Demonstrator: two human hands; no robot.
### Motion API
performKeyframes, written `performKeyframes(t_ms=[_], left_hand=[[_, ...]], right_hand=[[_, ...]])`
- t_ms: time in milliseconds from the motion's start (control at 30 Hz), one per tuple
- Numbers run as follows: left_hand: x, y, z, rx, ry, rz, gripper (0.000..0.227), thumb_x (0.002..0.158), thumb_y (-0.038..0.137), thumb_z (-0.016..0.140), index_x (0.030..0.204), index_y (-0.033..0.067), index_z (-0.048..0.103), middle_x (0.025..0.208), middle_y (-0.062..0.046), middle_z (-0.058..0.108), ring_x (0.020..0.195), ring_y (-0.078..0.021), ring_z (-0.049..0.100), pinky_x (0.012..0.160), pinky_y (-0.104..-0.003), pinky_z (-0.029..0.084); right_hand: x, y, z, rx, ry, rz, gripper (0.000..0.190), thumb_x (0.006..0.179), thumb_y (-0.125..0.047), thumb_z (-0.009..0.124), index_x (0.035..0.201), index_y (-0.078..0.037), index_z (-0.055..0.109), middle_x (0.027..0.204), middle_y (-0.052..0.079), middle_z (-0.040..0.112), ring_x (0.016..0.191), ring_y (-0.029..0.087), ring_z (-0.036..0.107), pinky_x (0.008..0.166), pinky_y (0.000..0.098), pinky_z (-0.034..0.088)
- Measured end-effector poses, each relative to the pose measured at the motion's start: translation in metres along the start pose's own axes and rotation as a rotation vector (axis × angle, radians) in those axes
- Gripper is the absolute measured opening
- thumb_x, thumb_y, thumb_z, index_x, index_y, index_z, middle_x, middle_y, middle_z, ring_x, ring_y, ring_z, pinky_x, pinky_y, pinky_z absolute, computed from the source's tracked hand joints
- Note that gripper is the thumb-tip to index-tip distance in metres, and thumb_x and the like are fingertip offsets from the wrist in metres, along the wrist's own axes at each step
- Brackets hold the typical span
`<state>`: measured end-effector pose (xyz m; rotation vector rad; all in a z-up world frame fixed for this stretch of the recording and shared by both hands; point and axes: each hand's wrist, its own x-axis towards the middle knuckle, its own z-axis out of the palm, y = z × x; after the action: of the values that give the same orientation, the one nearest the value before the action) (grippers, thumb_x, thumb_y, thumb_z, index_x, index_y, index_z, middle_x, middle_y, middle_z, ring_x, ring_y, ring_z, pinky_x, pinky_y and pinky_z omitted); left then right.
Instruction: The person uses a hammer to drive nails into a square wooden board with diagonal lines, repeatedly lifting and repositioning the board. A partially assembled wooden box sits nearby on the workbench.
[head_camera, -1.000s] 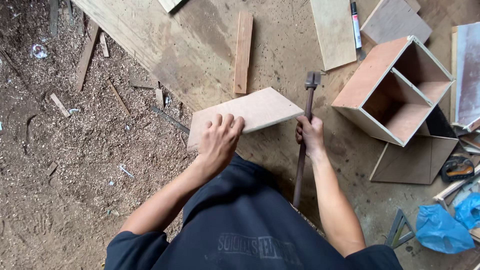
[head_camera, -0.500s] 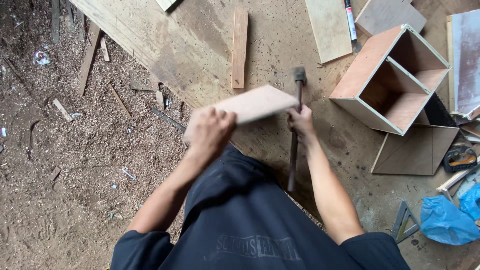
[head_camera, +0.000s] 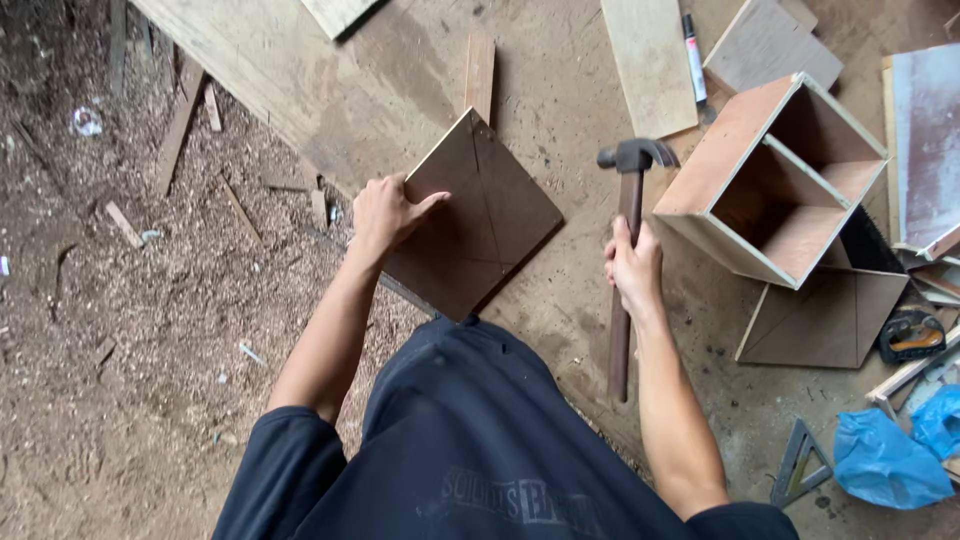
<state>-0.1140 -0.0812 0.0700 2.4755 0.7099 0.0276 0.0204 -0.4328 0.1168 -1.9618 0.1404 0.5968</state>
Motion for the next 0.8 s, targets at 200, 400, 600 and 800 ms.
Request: performKeyframes(t_ms=[200,400,600,800], left_hand=[[0.009,0.023,-0.025,0.11,-0.095,-0.055,0.079,0.08,0.077,0.073,0.076,-0.0009,0.074,0.064,-0.02,0.07,0.059,-0.0333,0.072,0.055,-0.042,0.057],[0.025,0.045,-0.052,0.198,-0.182,-0.07,0.08,0.08,0.077,0.071,0.063,-0.0016,0.069,0.056,-0.011,0.066,0.051,-0.0215,0.066,0.046,-0.04,0.052],[0.029,0.042,-0.053,0.173,-0.046,0.0,0.073,0.076,0.075,0.073,0.064,0.0037,0.067,0.051,-0.008,0.062,0.045,-0.0179,0.061,0.041,-0.038,0.049],[0.023,0.018,-0.054,0.22,-0.102,-0.077,0.08,0.075,0.08,0.073,0.062,0.0009,0.067,0.052,-0.008,0.061,0.044,-0.0173,0.059,0.043,-0.035,0.049]], right_hand=[[0.007,-0.05,0.023,-0.606,-0.044,-0.673,0.029,0.112,-0.026,0.059,0.097,-0.002,0.062,0.064,0.008,0.061,0.051,0.017,0.06,0.045,0.0324,0.043],[-0.003,-0.094,0.059,-0.551,-0.094,-0.817,0.031,0.115,-0.025,0.047,0.106,0.004,0.056,0.057,0.006,0.056,0.041,0.019,0.056,0.032,0.0323,0.042],[0.007,-0.085,0.085,-0.492,-0.182,-0.585,0.031,0.113,-0.024,0.039,0.114,0.005,0.05,0.056,0.006,0.051,0.034,0.018,0.048,0.029,0.0328,0.037],[0.002,-0.067,0.064,-0.667,0.029,-0.942,0.03,0.113,-0.028,0.054,0.117,0.002,0.057,0.069,0.019,0.062,0.057,0.032,0.064,0.046,0.0429,0.049]])
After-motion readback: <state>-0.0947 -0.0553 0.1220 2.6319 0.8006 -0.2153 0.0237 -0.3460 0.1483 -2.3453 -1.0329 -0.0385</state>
